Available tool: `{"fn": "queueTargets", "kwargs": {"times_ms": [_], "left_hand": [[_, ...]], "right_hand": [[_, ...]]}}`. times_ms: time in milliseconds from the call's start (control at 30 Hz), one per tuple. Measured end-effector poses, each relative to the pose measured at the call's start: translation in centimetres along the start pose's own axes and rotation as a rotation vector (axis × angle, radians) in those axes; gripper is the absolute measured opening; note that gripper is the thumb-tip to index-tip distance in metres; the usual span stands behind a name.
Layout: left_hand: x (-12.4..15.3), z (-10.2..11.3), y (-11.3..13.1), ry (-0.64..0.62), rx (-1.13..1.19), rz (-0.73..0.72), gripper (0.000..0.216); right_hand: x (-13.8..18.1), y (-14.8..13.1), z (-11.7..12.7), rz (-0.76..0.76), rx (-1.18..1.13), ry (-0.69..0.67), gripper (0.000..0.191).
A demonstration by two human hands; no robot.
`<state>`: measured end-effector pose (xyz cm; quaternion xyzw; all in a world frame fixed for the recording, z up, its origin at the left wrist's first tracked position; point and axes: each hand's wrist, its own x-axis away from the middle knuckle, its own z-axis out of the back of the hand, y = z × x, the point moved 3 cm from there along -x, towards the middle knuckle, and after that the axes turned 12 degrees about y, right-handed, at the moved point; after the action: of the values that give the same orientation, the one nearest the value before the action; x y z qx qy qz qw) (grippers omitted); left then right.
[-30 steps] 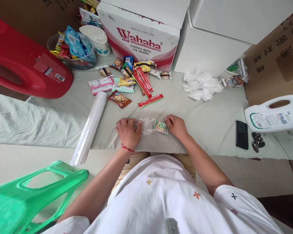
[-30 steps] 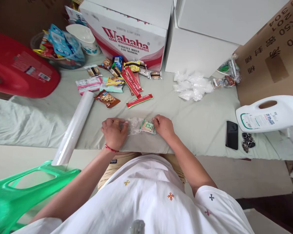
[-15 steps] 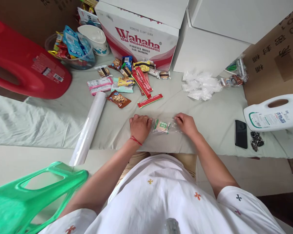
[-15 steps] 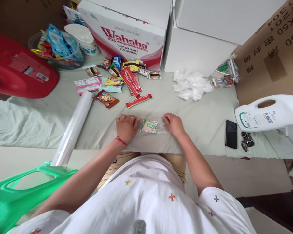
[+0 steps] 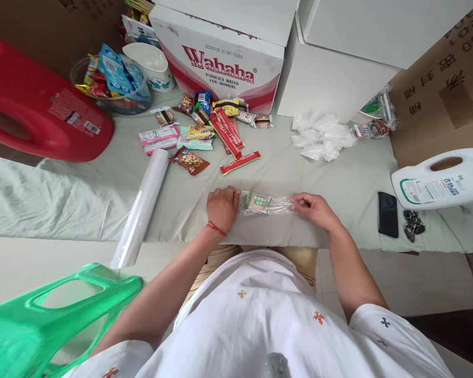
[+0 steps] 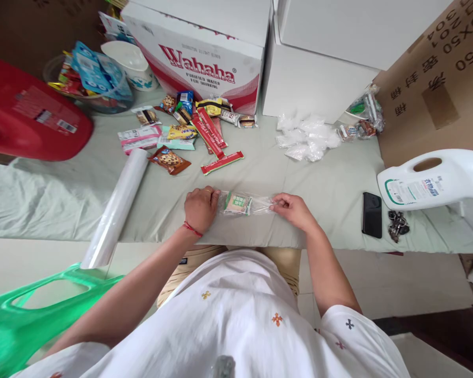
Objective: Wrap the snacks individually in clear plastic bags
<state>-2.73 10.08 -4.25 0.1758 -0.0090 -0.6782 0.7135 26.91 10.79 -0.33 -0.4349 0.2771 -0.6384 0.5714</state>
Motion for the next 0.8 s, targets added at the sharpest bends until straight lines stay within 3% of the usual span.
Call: {"fn": "queueTargets", "kwargs": {"times_ms": [133, 233, 300, 400, 467, 567, 667, 733, 800], "left_hand": [[0.4, 0.1, -0.1, -0.005, 0.015, 0.01, 0.044], [0.5, 0.1, -0.1, -0.005, 0.025, 0.005, 0.043], [0.5, 0.2, 0.0, -0.011, 0.029, 0.004, 0.043], [0.5, 0.2, 0.0, -0.029, 0.036, 0.022, 0.042], [0.5, 0.3, 0.0, -0.04, 0.039, 0.043, 0.041], [0.5, 0.4, -0.1, -0.046, 0.039, 0.069, 0.04], [0.5, 0.3, -0.1, -0.039, 0.044, 0.073, 0.04], [0.5, 0.2, -0.1, -0.035, 0.048, 0.063, 0.041], [0.5, 0.1, 0.0, -0.033, 0.052, 0.055, 0.041]], "right_hand": [[0.2, 0.6, 3.8, 0.008, -0.025, 0.208, 0.033], [0.2, 1.1, 5.0, -0.024, -0.006, 0.302, 0.037], [0.4, 0.9, 4.2, -0.014, -0.026, 0.231, 0.044], [0.5, 0.3, 1.8, 0.011, -0.052, 0.001, 0.063], [0.3, 0.5, 1.1, -0.013, -0.061, -0.04, 0.06], [-0.6, 1.8, 2.2, -0.082, -0.087, 0.109, 0.043], [-1.0, 2.7, 4.1, -0.105, 0.104, 0.278, 0.028], [-0.7, 2.1, 4.5, -0.018, 0.284, 0.444, 0.022], [0.1, 0.6, 3.5, 0.175, 0.362, 0.569, 0.024]]}}
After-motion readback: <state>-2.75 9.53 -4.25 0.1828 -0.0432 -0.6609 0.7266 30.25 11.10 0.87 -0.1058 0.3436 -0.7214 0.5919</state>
